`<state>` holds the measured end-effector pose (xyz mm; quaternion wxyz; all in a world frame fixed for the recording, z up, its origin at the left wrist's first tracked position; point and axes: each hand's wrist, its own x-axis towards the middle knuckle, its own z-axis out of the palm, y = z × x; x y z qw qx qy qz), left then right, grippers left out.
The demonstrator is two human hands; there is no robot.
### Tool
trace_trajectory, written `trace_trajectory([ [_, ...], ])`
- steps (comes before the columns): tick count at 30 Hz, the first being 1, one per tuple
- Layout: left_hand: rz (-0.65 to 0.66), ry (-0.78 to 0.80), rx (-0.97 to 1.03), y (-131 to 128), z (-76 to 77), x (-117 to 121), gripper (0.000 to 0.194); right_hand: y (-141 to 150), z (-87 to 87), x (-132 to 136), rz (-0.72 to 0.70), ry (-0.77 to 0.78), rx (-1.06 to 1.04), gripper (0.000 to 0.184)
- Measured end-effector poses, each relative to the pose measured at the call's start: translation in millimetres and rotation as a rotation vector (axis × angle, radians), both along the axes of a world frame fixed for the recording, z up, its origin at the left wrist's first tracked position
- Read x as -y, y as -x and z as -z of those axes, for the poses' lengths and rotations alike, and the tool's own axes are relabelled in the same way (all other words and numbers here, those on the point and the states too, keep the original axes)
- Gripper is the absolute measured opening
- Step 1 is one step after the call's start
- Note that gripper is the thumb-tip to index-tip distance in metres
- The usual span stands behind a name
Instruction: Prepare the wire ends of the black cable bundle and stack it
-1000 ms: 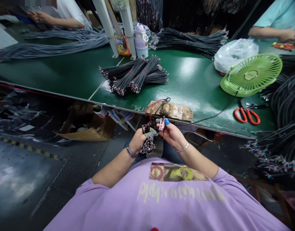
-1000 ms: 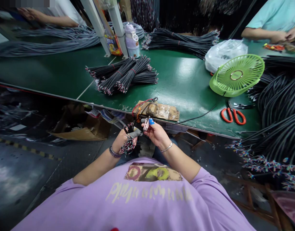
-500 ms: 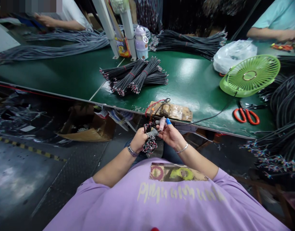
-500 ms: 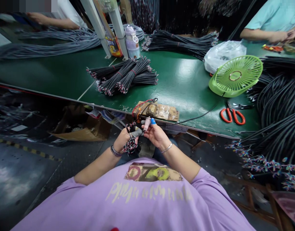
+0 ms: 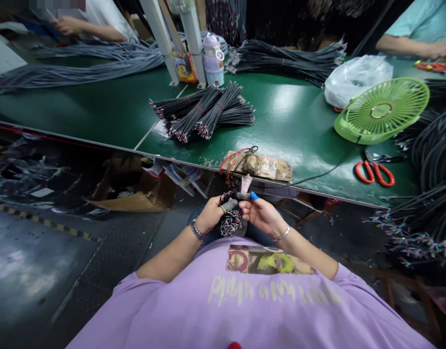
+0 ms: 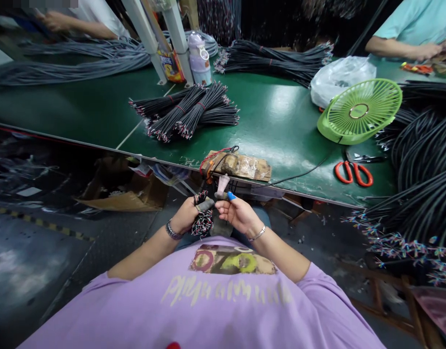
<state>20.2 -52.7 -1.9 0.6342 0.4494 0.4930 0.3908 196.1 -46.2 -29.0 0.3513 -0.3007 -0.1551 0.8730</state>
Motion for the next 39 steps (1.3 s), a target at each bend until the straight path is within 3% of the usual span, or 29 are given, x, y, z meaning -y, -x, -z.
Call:
trace_trajectory([
  [3,0.032,-0.005,-0.017,3.7,3.0,-2.1,0.032,1.2,0.2,6.4,0.009,-0.111,0.086,0.021],
  [8,0.258,-0.005,0.021,2.9,6.2,-1.0,0.025,8.4,-6.7,3.9,0.090,-0.390,0.348,0.029],
  [13,0.229,0.029,-0.014,0.0,8.3,2.5,0.025,14.1,-12.5,-0.7,0.117,-0.523,0.443,0.032],
  [18,0.105,0.072,0.014,2.4,0.8,3.8,0.029,9.2,-3.7,-1.5,0.176,-0.503,0.482,0.028],
  [24,0.070,-0.033,-0.055,0.5,-0.5,4.2,0.029,6.0,-0.8,2.1,0.158,-0.525,0.436,0.022],
  [31,0.013,-0.159,-0.153,0.9,-5.0,4.3,0.027,-1.0,-0.3,3.5,0.062,-0.226,0.088,0.022],
  [39,0.017,-0.138,-0.145,-0.3,-10.1,3.6,0.030,-1.7,2.9,1.5,0.041,-0.159,0.051,0.027],
])
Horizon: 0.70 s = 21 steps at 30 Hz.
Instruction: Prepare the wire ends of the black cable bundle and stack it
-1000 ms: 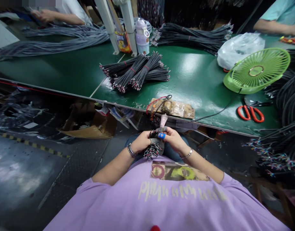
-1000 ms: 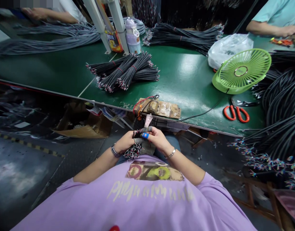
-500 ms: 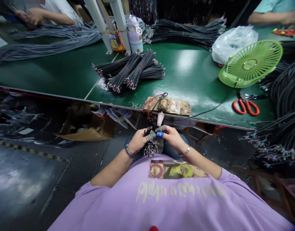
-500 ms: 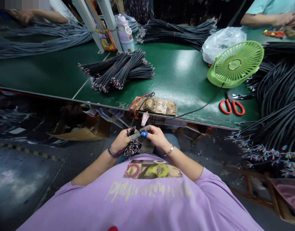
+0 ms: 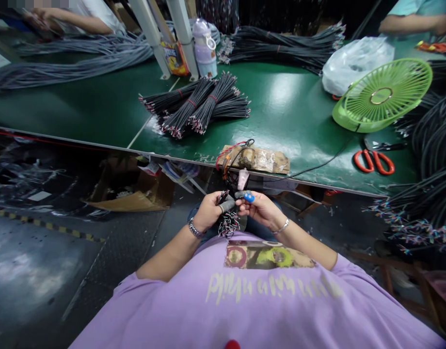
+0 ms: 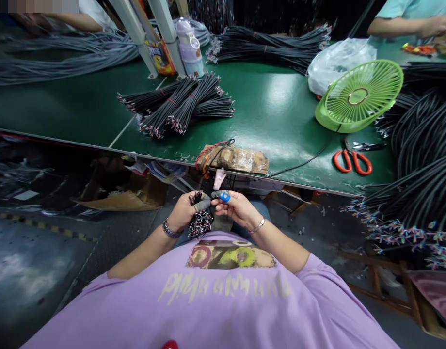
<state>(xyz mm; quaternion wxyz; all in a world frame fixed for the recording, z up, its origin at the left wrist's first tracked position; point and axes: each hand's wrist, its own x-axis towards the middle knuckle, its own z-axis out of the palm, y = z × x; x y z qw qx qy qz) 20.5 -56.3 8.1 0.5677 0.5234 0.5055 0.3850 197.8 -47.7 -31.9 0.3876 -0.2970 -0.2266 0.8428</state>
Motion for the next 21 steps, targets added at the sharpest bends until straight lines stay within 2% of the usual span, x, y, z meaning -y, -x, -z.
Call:
trace_trajectory([
  [9,0.012,0.073,0.071,0.6,5.7,0.2,0.031,1.1,0.2,1.0,0.007,0.022,-0.004,0.024],
  [21,0.021,0.064,0.061,1.4,8.7,0.1,0.029,1.6,3.0,1.0,0.006,0.038,0.000,0.028],
])
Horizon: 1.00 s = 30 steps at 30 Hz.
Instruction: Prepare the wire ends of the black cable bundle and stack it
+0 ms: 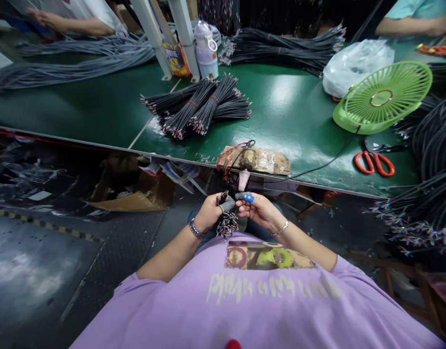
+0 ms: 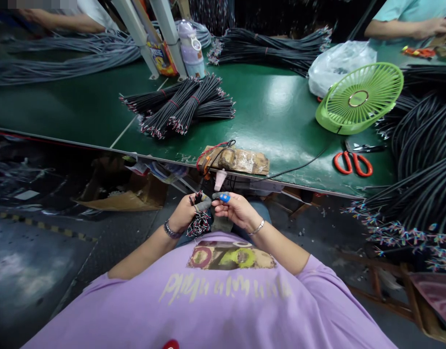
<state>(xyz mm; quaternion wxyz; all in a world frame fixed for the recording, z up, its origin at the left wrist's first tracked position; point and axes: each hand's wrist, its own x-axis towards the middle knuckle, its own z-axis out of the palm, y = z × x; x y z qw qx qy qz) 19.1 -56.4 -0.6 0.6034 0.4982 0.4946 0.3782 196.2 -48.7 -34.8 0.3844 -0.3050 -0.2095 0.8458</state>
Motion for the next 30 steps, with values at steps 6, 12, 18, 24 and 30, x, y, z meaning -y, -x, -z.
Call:
trace_trajectory([
  [6,0.005,0.045,0.057,1.8,2.0,-0.6,0.029,2.6,-2.9,4.9,0.064,-0.158,0.157,0.024],
  [12,0.006,0.013,0.023,5.1,2.4,-2.8,0.027,-1.1,-16.9,4.9,0.068,-0.517,0.504,0.019],
  [18,0.144,-0.071,-0.024,7.4,-6.0,-4.9,0.030,-8.5,-19.1,-6.5,-0.091,-0.506,0.473,0.019],
  [24,0.201,-0.058,-0.051,8.9,-19.0,-6.6,0.028,-3.5,-8.6,-6.0,-0.205,-0.259,0.226,0.028],
  [30,0.067,-0.021,0.082,13.8,-11.6,-8.4,0.027,2.8,-3.2,-14.3,0.150,-0.191,0.284,0.030],
])
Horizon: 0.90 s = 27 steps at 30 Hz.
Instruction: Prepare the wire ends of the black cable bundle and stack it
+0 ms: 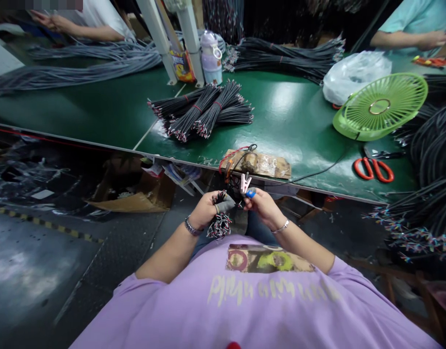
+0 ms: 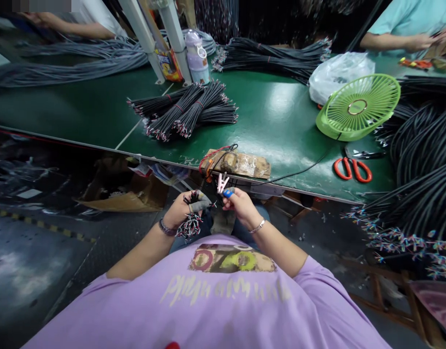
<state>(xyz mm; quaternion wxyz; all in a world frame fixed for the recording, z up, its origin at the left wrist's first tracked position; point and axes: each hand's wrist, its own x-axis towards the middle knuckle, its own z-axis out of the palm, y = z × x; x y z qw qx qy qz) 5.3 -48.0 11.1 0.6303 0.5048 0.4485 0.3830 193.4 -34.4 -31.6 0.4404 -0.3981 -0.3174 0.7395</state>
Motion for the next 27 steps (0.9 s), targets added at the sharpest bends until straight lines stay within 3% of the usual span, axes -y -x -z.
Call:
trace_trajectory([
  [4,-0.091,0.030,0.091,-1.9,0.8,-2.7,0.029,-1.6,-6.8,-14.8,-0.052,0.158,-0.141,0.043],
  [6,-0.134,0.022,0.109,-5.2,-1.2,-4.4,0.028,-0.2,-11.2,-19.6,-0.097,0.166,-0.174,0.044],
  [8,-0.169,0.018,0.119,-9.0,-3.4,-5.4,0.026,3.1,-13.8,-21.5,-0.083,0.110,-0.166,0.041],
  [14,-0.199,0.006,0.077,-15.2,-3.8,-5.9,0.026,14.1,-9.6,-21.0,0.152,-0.116,0.023,0.046],
  [20,-0.209,0.009,0.071,-18.6,-2.0,-6.5,0.027,21.3,-11.1,-28.7,0.071,0.184,-0.258,0.043],
  [27,-0.208,-0.042,0.038,-22.8,3.3,-8.8,0.024,26.0,-12.7,-29.5,0.122,0.183,-0.317,0.039],
])
